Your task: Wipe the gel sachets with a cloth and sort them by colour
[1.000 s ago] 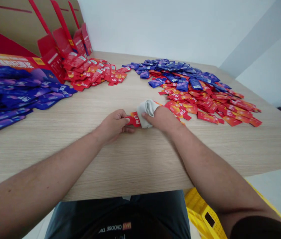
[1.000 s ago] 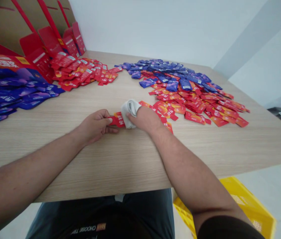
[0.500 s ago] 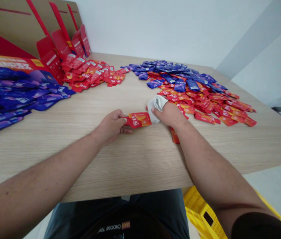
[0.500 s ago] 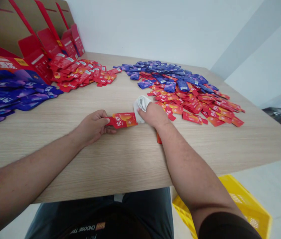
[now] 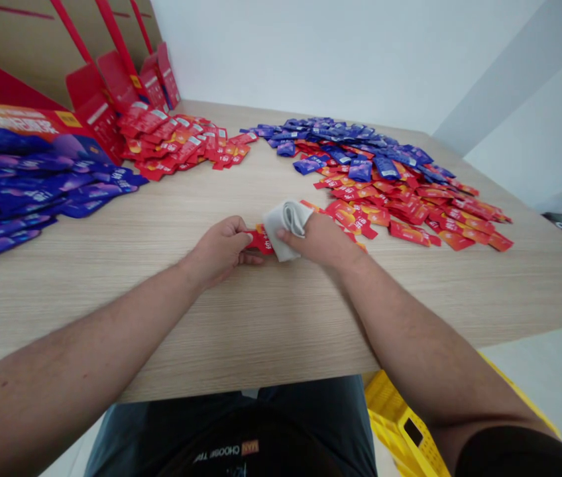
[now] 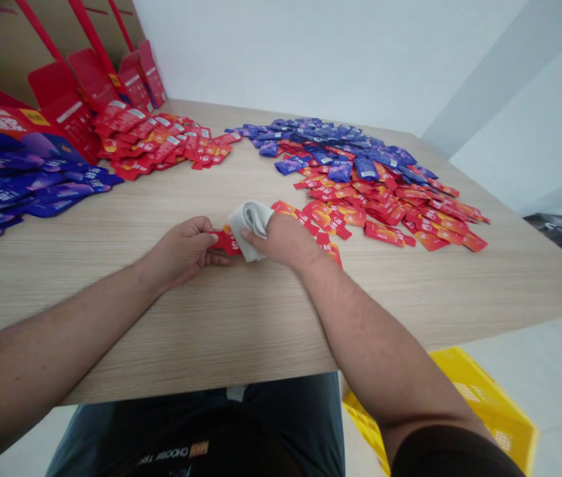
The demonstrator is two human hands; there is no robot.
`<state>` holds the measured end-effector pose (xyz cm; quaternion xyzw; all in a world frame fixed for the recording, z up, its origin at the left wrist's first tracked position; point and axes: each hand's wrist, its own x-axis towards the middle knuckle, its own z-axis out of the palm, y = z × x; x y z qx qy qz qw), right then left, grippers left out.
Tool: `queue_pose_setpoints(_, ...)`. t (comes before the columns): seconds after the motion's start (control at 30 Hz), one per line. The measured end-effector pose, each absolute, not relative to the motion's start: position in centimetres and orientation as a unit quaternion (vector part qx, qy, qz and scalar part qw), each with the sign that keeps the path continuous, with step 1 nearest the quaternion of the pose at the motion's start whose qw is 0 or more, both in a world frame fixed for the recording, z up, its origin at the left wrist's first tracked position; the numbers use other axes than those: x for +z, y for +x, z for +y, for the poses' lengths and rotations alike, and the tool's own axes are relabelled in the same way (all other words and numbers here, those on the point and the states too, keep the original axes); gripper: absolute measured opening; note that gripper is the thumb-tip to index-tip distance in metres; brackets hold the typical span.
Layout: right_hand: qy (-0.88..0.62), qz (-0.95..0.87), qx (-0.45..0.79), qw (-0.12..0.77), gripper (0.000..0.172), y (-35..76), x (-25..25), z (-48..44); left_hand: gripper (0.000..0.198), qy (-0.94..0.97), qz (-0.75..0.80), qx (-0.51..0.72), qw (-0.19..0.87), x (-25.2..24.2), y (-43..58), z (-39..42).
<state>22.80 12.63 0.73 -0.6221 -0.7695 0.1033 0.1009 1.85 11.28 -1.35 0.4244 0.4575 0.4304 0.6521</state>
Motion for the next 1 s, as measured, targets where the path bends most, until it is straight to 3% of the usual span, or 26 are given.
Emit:
queue_pose_setpoints(0.13,-0.668,-0.738,0.078,0.058,0.046,23.6,0.6,13.3,0.020,0.427,0.468,0.442,0.635,-1.7,1.8,11.4)
queue_pose_setpoints(0.23,-0.725,-0.679,0.050,0.109,0.047,25.4,0.7,14.2,0.014,0.484,0.476,0.438,0.590,-1.9,1.5,11.6)
queue_pose_setpoints(0.4,-0.736,-0.638,0.054,0.218,0.052,25.7,1.3,14.1,0.004,0.711,0.493,0.407,0.291,-1.0,-0.1,11.7)
queue_pose_setpoints(0.5,-0.716,-0.646,0.040,0.261,0.053,25.5,1.2,13.9,0.009,0.748,0.496,0.392,0.203,-0.4,-0.8,11.5)
queue_pose_setpoints(0.73,-0.705,-0.656,0.057,0.263,0.051,26.2,1.0,14.2,0.010,0.734,0.463,0.371,0.331,-1.7,-0.6,11.8)
queue_pose_setpoints(1.0,-0.644,-0.735,0.115,0.182,0.042,22.0,1.1,12.0,0.005,0.742,0.458,0.366,0.325,-2.3,0.4,12.0)
